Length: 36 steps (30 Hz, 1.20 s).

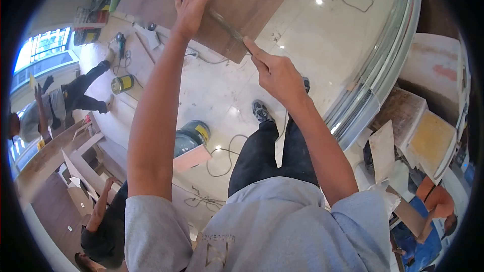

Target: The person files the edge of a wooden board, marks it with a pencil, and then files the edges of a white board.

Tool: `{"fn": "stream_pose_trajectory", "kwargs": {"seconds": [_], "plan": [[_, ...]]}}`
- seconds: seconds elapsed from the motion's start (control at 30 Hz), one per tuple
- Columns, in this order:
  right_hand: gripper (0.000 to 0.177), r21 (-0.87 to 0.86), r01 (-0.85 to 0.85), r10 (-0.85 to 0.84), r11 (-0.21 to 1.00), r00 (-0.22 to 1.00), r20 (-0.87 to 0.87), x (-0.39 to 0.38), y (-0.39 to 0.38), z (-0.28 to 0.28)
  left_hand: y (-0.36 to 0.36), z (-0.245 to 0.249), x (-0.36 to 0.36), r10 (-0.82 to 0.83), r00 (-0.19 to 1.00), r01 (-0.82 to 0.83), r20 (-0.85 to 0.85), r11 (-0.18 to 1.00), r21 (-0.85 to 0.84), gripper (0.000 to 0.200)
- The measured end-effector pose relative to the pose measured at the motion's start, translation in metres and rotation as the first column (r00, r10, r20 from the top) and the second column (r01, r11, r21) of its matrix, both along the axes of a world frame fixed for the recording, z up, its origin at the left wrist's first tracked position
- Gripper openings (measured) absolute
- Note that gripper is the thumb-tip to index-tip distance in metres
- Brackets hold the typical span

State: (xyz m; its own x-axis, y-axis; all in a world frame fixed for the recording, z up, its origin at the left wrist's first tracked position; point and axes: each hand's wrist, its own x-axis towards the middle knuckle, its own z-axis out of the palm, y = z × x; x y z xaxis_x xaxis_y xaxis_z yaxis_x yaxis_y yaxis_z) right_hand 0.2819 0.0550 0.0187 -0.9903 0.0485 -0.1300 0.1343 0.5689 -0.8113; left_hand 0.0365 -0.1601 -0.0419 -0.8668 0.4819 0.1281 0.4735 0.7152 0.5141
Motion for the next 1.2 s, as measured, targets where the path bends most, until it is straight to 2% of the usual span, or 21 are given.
{"fn": "stream_pose_trajectory", "kwargs": {"seconds": [0.03,0.07,0.13,0.17,0.23,0.33,0.47,0.57,0.63,0.67,0.73,0.8,0.83,0.9,1.0,1.1,1.2], "plan": [[0.051,0.001,0.002,-0.002,1.000,1.000,-0.028,0.000,-0.002,-0.004,-0.001,0.006,0.000,0.014,0.992,-0.022,0.129,0.998,0.064,0.053],[0.051,0.007,0.005,-0.004,1.000,0.998,-0.058,0.000,-0.002,-0.006,0.002,0.009,0.001,0.018,0.991,-0.030,0.132,0.996,0.088,0.052],[0.052,0.042,-0.007,0.005,0.999,0.998,0.055,0.026,0.002,0.005,0.004,0.011,0.003,0.032,0.989,-0.052,0.141,0.989,0.137,0.050],[0.052,0.057,-0.021,0.014,0.998,0.993,0.121,0.038,0.005,0.009,-0.003,0.006,0.003,-0.029,0.997,0.022,0.074,0.995,0.095,0.049],[0.052,0.035,-0.008,0.004,0.999,0.995,0.098,0.042,0.008,0.004,-0.019,-0.002,0.002,-0.160,0.985,0.160,-0.057,0.987,-0.004,0.047],[0.053,0.015,0.007,-0.007,1.000,1.000,0.016,0.018,0.003,0.000,-0.018,-0.011,-0.005,-0.147,0.984,0.146,-0.104,0.989,-0.015,0.042],[0.054,0.005,0.032,-0.031,0.999,0.997,-0.070,-0.006,-0.003,-0.011,-0.021,-0.019,-0.004,-0.168,0.979,0.177,-0.117,0.982,0.071,0.040],[0.054,0.059,-0.019,0.013,0.998,0.995,0.104,0.029,0.003,0.007,-0.023,-0.021,-0.011,-0.160,0.980,0.167,-0.116,0.984,0.061,0.043],[0.056,0.048,-0.030,0.023,0.998,0.991,0.134,0.047,0.012,0.005,-0.030,-0.027,-0.014,-0.189,0.971,0.196,-0.149,0.980,0.032,0.050],[0.058,0.040,-0.035,0.029,0.999,0.988,0.153,0.051,0.014,0.005,-0.021,-0.014,-0.008,-0.113,0.993,0.114,-0.012,0.984,0.138,0.055],[0.058,0.038,0.005,-0.007,0.999,0.997,0.072,0.023,0.013,0.001,0.005,0.014,0.003,-0.008,0.960,-0.080,0.279,0.950,0.302,0.065],[0.055,0.041,0.061,-0.059,0.997,0.998,-0.035,-0.017,0.012,-0.010,0.014,0.029,0.007,-0.005,0.939,-0.117,0.343,0.935,0.334,0.073],[0.057,0.056,0.057,-0.057,0.997,0.998,0.011,-0.023,0.010,-0.007,0.014,0.032,0.008,0.000,0.925,-0.142,0.379,0.927,0.347,0.077],[0.061,0.096,0.043,-0.053,0.995,0.992,0.115,-0.029,0.012,0.005,0.016,0.035,0.011,0.018,0.925,-0.148,0.380,0.937,0.316,0.078],[0.063,0.089,0.003,-0.009,0.996,0.998,0.066,0.020,0.016,0.000,0.012,0.034,0.009,0.030,0.932,-0.130,0.360,0.957,0.259,0.080],[0.051,0.075,-0.031,0.022,0.997,0.993,0.115,0.059,0.014,0.001,0.004,0.025,0.007,0.014,0.945,-0.092,0.326,0.970,0.225,0.081],[0.051,0.091,-0.013,0.013,0.996,1.000,-0.001,0.008,0.014,-0.010,0.013,0.029,0.010,0.016,0.935,-0.115,0.353,0.959,0.259,0.080]]}}
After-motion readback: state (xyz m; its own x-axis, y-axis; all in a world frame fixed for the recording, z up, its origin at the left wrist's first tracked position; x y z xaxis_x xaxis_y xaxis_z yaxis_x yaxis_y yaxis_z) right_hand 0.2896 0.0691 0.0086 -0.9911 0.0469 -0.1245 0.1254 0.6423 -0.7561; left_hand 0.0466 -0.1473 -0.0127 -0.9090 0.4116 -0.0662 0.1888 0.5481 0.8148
